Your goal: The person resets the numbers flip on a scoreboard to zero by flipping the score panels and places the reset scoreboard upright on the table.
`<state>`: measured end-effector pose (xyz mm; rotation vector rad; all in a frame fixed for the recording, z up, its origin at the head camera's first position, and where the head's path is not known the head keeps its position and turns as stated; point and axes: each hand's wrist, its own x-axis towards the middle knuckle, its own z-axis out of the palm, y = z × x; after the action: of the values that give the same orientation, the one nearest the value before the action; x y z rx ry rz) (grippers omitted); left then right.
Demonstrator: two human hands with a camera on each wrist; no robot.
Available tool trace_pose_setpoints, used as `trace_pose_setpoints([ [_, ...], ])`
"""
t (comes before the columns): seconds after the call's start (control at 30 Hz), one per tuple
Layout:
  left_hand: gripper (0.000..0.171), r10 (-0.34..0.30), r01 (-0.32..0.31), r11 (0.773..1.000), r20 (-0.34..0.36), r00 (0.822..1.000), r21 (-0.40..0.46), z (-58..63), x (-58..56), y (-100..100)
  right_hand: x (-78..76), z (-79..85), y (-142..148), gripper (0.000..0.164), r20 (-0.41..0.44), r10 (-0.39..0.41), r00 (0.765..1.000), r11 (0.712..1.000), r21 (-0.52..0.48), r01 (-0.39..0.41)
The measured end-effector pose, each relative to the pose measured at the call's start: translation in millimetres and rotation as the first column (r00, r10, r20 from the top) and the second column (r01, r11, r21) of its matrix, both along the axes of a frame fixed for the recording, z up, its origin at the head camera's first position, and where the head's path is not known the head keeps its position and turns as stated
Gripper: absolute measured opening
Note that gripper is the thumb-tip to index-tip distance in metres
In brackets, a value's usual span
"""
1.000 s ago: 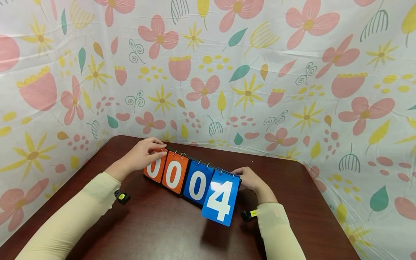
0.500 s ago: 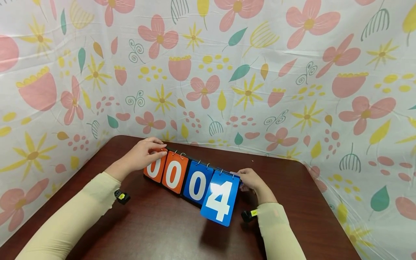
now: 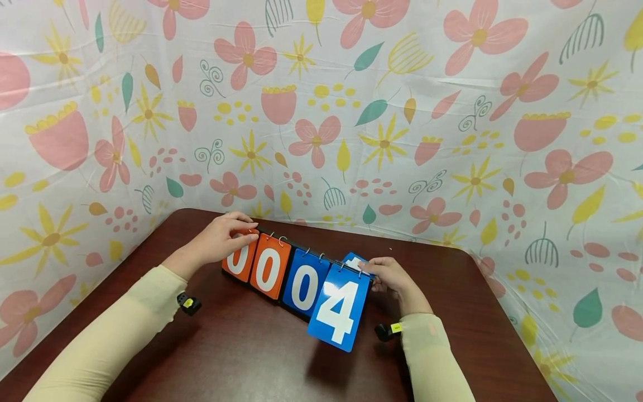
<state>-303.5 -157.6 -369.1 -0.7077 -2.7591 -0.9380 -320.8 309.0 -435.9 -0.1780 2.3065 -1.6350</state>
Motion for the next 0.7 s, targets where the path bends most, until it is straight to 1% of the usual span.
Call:
trace_pose_setpoints([
  [0.07, 0.051, 0.001, -0.001, 1.0, -0.003, 1.0, -0.009, -0.2, -0.1, 0, 0.3, 1.5, -1, 0.037, -0.03, -0.035, 0.999, 0.999, 0.035, 0.036],
  [0.13, 0.051, 0.003, -0.003, 1.0, -0.005, 1.0, -0.015, -0.4, -0.1, 0, 1.1, 3.7, -3, 0.046, -0.056, -0.08, 0.995, 0.996, 0.042, 0.082],
  [0.2, 0.052, 0.002, -0.002, 1.0, -0.009, 1.0, -0.02, -0.5, -0.1, 0, 1.8, 6.0, -4, 0.054, -0.091, -0.102, 0.991, 0.993, 0.044, 0.106],
  [0.27, 0.052, -0.001, 0.001, 1.0, -0.013, 1.0, -0.021, -0.7, -0.2, 0, 2.7, 8.2, -6, 0.058, -0.116, -0.124, 0.986, 0.991, 0.028, 0.128],
  [0.3, 0.052, -0.003, 0.003, 1.0, -0.015, 1.0, -0.021, -0.8, -0.1, 0, 3.1, 9.1, -7, 0.059, -0.126, -0.132, 0.983, 0.991, 0.02, 0.135],
  [0.5, 0.052, -0.011, 0.01, 1.0, -0.024, 1.0, -0.023, -0.1, -0.4, 0, 5.0, 11.7, -9, 0.055, -0.206, -0.159, 0.965, 0.984, 0.046, 0.172],
  [0.7, 0.052, -0.007, 0.006, 1.0, -0.024, 1.0, -0.027, -0.7, -2.2, 0, 4.3, 11.7, -11, 0.054, -0.23, -0.195, 0.953, 0.977, 0.044, 0.21],
])
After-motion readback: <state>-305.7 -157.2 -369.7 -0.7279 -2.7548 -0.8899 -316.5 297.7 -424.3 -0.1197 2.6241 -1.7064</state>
